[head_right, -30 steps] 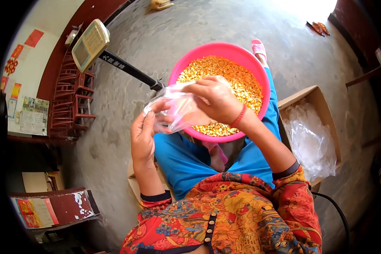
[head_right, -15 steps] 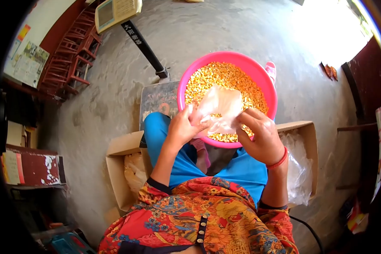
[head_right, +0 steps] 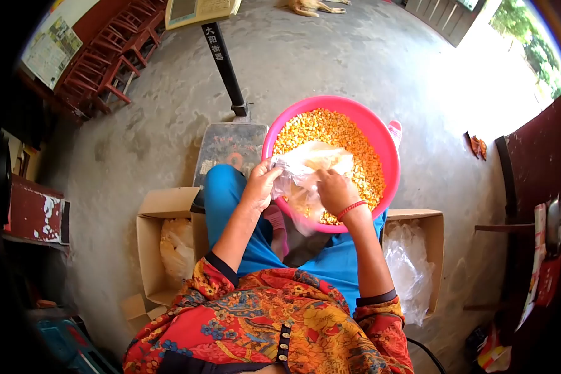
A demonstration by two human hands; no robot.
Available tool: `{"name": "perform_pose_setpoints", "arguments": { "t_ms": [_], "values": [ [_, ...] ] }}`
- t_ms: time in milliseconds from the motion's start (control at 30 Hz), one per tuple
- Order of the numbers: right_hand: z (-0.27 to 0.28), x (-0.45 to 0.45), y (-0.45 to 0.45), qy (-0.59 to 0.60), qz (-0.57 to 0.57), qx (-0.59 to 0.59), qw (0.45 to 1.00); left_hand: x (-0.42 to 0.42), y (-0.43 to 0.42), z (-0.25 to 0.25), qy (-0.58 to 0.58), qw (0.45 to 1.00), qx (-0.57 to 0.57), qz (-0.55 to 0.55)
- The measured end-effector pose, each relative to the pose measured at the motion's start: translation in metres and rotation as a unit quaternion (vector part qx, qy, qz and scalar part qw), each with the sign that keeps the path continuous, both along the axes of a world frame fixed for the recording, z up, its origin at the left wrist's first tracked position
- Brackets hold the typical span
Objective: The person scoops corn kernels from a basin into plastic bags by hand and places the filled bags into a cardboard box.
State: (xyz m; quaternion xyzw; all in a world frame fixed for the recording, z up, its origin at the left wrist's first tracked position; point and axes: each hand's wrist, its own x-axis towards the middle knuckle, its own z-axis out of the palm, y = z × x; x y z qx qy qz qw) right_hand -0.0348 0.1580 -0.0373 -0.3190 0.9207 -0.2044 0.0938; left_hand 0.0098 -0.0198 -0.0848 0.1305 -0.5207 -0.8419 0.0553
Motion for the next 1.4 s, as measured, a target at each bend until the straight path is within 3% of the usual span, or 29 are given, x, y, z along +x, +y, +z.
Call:
{"name": "perform_pose_setpoints", "arguments": {
  "t_ms": [67, 100, 233, 300, 367, 433, 467, 500, 567, 600, 633, 700, 767, 800, 867, 900, 1000, 1100, 1133, 1167, 1267, 1300, 1367, 1400],
  "values": [
    [-0.001, -0.003, 0.017, 0.000, -0.053, 0.045, 0.998, -0.002, 0.003, -0.003, 0.002, 0.992, 0.125, 0.004],
    [0.005, -0.002, 0.024, 0.050, -0.048, -0.004, 0.998, -0.004, 0.004, -0.005, 0.004, 0.991, 0.131, 0.009],
    [0.061, 0.019, -0.002, -0.017, -0.008, -0.276, 0.961, -0.010, 0.014, -0.006, -0.023, 0.984, 0.178, -0.005],
    [0.069, 0.032, -0.012, -0.106, 0.025, -0.201, 0.974, -0.010, 0.018, 0.007, -0.010, 0.998, 0.054, 0.011],
    [0.034, 0.031, -0.018, -0.086, 0.043, -0.189, 0.977, -0.011, 0.015, 0.006, 0.011, 0.998, 0.054, 0.019],
    [0.014, 0.019, -0.017, -0.072, -0.006, -0.202, 0.977, -0.014, 0.014, 0.005, 0.055, 0.995, -0.061, 0.059],
    [0.001, 0.011, -0.016, -0.073, -0.055, -0.214, 0.973, -0.009, 0.011, 0.009, 0.059, 0.993, -0.097, 0.025],
    [0.000, 0.001, -0.013, 0.010, -0.038, -0.172, 0.984, -0.008, 0.011, 0.003, 0.058, 0.993, -0.096, 0.024],
    [-0.025, -0.009, -0.005, 0.191, -0.068, -0.143, 0.969, -0.009, 0.013, -0.011, 0.084, 0.943, -0.319, 0.036],
    [-0.011, -0.011, -0.003, 0.166, -0.086, -0.105, 0.977, -0.001, 0.013, 0.013, 0.038, 0.901, -0.432, 0.026],
    [-0.006, -0.013, 0.000, 0.162, -0.108, -0.088, 0.977, -0.001, 0.014, 0.010, 0.038, 0.901, -0.431, 0.027],
    [0.000, -0.009, 0.001, 0.151, -0.098, -0.118, 0.976, -0.003, 0.018, 0.000, 0.071, 0.851, -0.509, 0.103],
    [0.003, 0.000, -0.003, 0.122, 0.028, -0.062, 0.990, -0.008, 0.022, -0.008, 0.072, 0.852, -0.502, 0.129],
    [0.008, 0.008, -0.010, 0.093, 0.043, -0.044, 0.994, -0.011, 0.022, -0.003, 0.077, 0.922, -0.361, 0.115],
    [0.013, 0.015, -0.013, 0.038, 0.030, 0.106, 0.993, -0.010, 0.022, 0.007, 0.045, 0.997, -0.012, 0.066],
    [0.021, 0.015, -0.013, 0.011, 0.038, 0.198, 0.979, -0.008, 0.018, 0.013, 0.045, 0.997, -0.012, 0.066],
    [-0.001, 0.013, 0.009, 0.009, 0.088, 0.191, 0.978, -0.008, 0.007, 0.014, -0.032, 0.976, 0.213, 0.022],
    [0.015, 0.014, 0.013, 0.029, 0.060, 0.133, 0.989, -0.007, 0.023, 0.013, -0.050, 0.987, 0.156, -0.003],
    [0.032, 0.017, 0.006, 0.033, 0.027, 0.032, 0.999, -0.003, 0.032, 0.019, -0.047, 0.993, 0.105, 0.020],
    [0.033, 0.017, -0.001, 0.032, 0.026, 0.032, 0.999, -0.003, 0.037, 0.017, -0.048, 0.993, 0.106, 0.019],
    [0.009, 0.004, -0.017, -0.018, -0.032, -0.220, 0.975, -0.003, 0.043, 0.015, -0.002, 0.999, -0.002, 0.053],
    [-0.009, -0.003, -0.021, -0.017, -0.031, -0.223, 0.974, -0.004, 0.043, 0.013, 0.000, 0.999, -0.005, 0.053],
    [-0.030, -0.012, -0.030, 0.021, -0.024, -0.076, 0.997, -0.008, 0.045, 0.005, 0.059, 0.994, 0.005, 0.096],
    [-0.021, -0.011, -0.037, -0.029, -0.055, -0.024, 0.998, -0.007, 0.045, 0.009, 0.063, 0.995, -0.005, 0.083]
  ]
}}
